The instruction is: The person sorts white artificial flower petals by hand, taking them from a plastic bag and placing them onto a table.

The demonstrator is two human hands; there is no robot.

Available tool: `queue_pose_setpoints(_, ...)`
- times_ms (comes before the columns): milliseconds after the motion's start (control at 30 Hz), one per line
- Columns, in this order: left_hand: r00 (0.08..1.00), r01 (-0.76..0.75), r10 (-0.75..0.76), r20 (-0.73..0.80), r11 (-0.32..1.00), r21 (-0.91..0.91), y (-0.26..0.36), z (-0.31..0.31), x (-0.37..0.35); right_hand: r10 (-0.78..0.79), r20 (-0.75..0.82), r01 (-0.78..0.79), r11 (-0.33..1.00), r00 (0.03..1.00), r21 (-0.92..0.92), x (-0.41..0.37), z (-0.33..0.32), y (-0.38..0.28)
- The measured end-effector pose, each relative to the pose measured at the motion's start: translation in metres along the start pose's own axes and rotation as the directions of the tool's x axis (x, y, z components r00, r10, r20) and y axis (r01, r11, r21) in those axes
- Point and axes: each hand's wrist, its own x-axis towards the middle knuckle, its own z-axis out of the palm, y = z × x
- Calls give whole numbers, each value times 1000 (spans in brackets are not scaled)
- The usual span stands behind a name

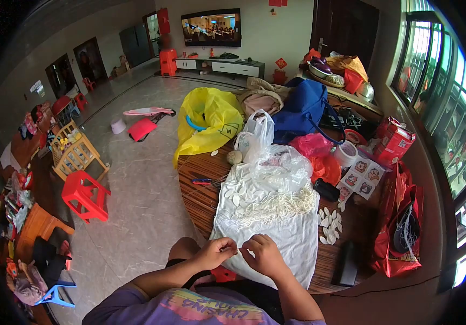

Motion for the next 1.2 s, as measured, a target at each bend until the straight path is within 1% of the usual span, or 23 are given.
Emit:
queue_pose_setpoints(100,1000,-6,6,-8,1000,-5,-6,0,1,-5,0,5,1000,1000,4,0,0,1)
queue_pose_setpoints(200,998,-56,56,-9,998,-7,-7,2,1,-5,-4,5,1000,1000,3,1,0,0)
queue_pose_setpoints(300,998,-42,43,-39,999,19,4,1,0,8,-13,-8,1000,1000,3,1,-1,1)
queue_pose_setpoints(400,998,-13,13,-55,1000,-7,8,0,0,18,-21,-17,1000,1000,8,1,-1,1)
queue_pose_setpoints(600,997,-37,39,-70,999,33,1,1,1,-9,-11,9,1000,1000,-7,2,-1,1)
queue_pose_setpoints(700,996,-33,40,-81,996,84,3,1,-1,-19,-1,19,1000,1000,-14,3,0,1)
queue_pose_setpoints(800,994,-81,90,-59,988,133,-1,2,-1,-37,6,37,999,999,-11,4,2,1)
queue_pose_setpoints(900,996,-54,63,-57,988,146,4,1,-3,-41,10,41,999,999,2,6,2,-1)
queue_pose_setpoints(1000,995,-67,73,-61,993,96,0,2,-3,-31,7,31,999,1000,9,6,3,1)
queue_pose_setpoints(1100,999,24,-22,-39,997,71,4,1,-3,-7,5,7,1000,1000,6,5,4,1)
queue_pose_setpoints(1200,999,25,-24,-31,999,44,5,0,-3,15,7,-15,1000,1000,2,5,3,0)
